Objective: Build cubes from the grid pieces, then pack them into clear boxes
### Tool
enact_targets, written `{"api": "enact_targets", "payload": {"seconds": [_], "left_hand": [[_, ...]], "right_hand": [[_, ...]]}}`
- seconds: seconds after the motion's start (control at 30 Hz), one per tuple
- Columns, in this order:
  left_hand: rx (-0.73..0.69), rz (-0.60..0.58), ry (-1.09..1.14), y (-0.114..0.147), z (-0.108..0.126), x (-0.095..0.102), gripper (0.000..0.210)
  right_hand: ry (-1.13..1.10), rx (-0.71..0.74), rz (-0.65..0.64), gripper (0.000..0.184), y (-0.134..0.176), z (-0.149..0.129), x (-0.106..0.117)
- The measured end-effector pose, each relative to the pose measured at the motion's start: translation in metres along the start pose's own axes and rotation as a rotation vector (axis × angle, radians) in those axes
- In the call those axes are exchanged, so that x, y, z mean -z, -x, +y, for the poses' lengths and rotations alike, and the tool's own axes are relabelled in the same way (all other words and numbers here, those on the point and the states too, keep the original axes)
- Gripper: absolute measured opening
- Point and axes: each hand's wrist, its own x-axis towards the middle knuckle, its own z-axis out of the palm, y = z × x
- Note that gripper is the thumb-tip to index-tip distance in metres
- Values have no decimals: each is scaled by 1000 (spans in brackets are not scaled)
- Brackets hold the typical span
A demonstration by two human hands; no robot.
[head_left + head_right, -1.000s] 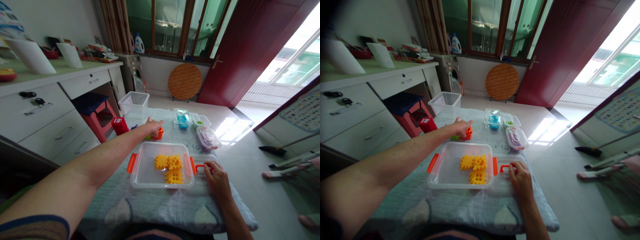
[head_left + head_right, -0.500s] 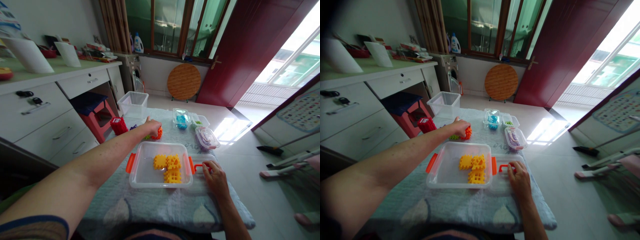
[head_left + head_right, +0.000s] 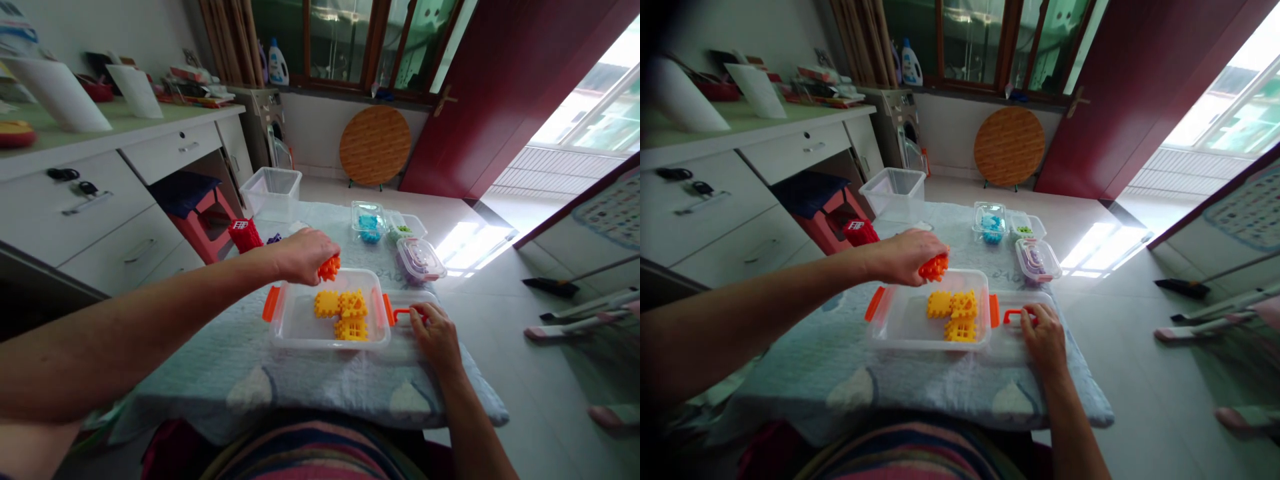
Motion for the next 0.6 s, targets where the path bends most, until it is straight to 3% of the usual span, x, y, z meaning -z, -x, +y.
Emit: {"api": "enact_targets", "payload": {"seconds": [0.07, 0.23, 0.6], "left_hand": [[-95, -9, -23, 15, 15, -5, 33], [-185, 96, -100, 33, 33, -26, 28], [-362, -56, 11, 24, 45, -48, 23]], "right_hand": [[1, 6, -3, 25, -1, -1, 1], [9, 10, -6, 25, -1, 0, 1], [10, 14, 3, 26, -2, -3, 2]]}}
